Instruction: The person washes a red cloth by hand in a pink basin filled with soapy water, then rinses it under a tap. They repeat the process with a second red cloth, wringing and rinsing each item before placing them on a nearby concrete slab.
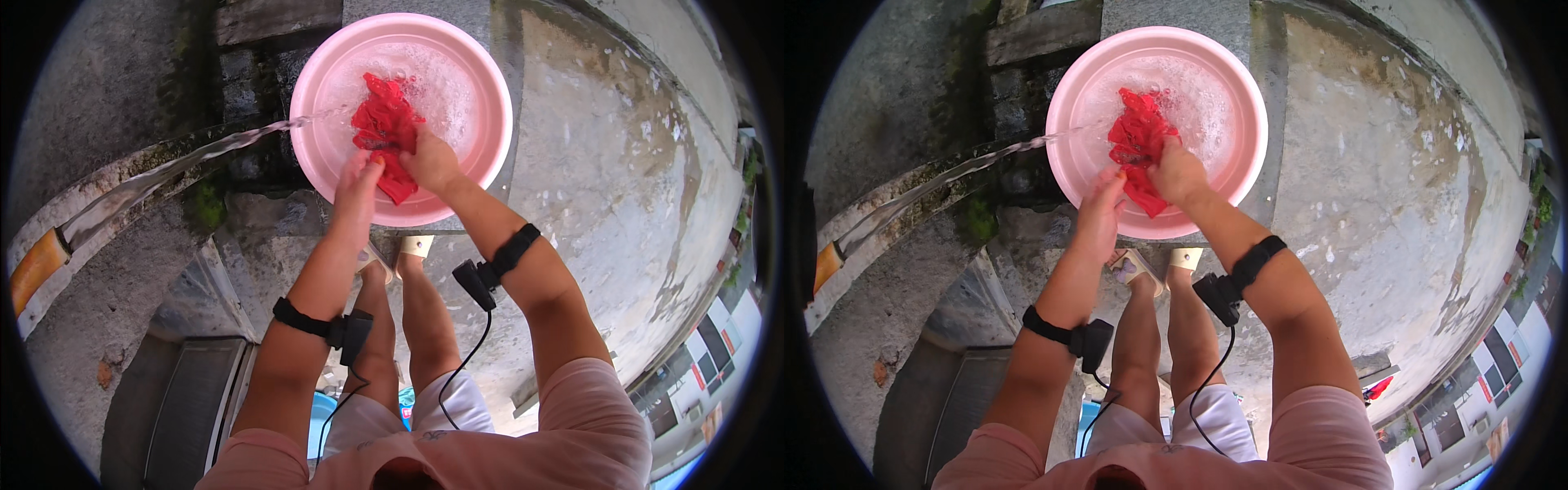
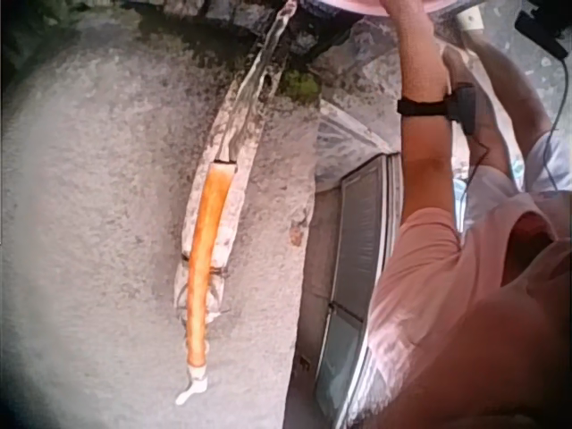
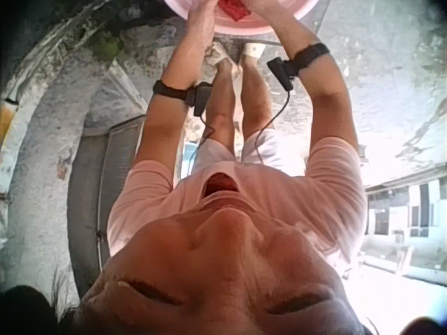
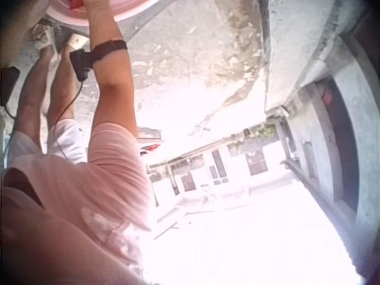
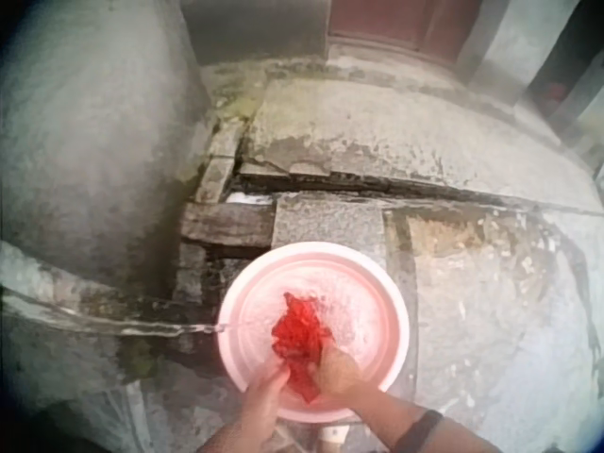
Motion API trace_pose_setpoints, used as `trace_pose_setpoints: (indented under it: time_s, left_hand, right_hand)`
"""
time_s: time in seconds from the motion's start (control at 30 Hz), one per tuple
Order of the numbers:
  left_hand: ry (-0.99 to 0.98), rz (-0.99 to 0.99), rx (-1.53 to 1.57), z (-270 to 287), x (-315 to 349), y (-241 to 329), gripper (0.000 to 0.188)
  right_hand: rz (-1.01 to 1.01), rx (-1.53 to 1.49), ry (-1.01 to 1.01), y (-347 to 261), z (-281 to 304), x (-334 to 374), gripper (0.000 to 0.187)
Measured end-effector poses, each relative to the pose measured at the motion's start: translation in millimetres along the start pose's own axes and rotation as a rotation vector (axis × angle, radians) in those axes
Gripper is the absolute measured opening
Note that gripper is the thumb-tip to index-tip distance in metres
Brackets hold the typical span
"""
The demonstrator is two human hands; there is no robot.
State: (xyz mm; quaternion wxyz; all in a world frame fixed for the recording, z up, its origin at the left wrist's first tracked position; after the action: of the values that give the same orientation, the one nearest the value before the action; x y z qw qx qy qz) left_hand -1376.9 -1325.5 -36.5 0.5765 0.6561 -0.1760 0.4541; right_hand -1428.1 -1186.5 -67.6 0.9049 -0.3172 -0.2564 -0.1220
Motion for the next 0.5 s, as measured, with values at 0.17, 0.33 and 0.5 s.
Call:
trace_pose_setpoints:
  time_s: [0.17,0.33,0.5]
  left_hand:
    - [-0.733,0.318,0.715,-7,-24,25,0.051]
    - [-0.163,0.322,0.563,9,-32,7,0.045]
    - [-0.104,0.197,0.064,10,-11,16,0.055]
  right_hand:
    - [0.680,-0.373,0.099,-79,9,75,0.037]
    - [0.660,0.077,0.290,-37,6,15,0.028]
    - [0.336,0.362,0.208,-4,29,-6,0.032]
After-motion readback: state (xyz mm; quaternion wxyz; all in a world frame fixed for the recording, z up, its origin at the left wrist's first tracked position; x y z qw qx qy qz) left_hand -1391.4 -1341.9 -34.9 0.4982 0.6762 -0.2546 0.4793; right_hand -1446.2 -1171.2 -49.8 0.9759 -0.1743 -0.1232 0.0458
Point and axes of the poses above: each hand's wrist, its own x-axis away from the middle knuckle, its own z-axis out of the back of the hand, y = z × x, the point moved 4 cm from there along -x, towards the middle knuckle, and after that the axes turned 11 degrees about y, right-handed, at the moved point
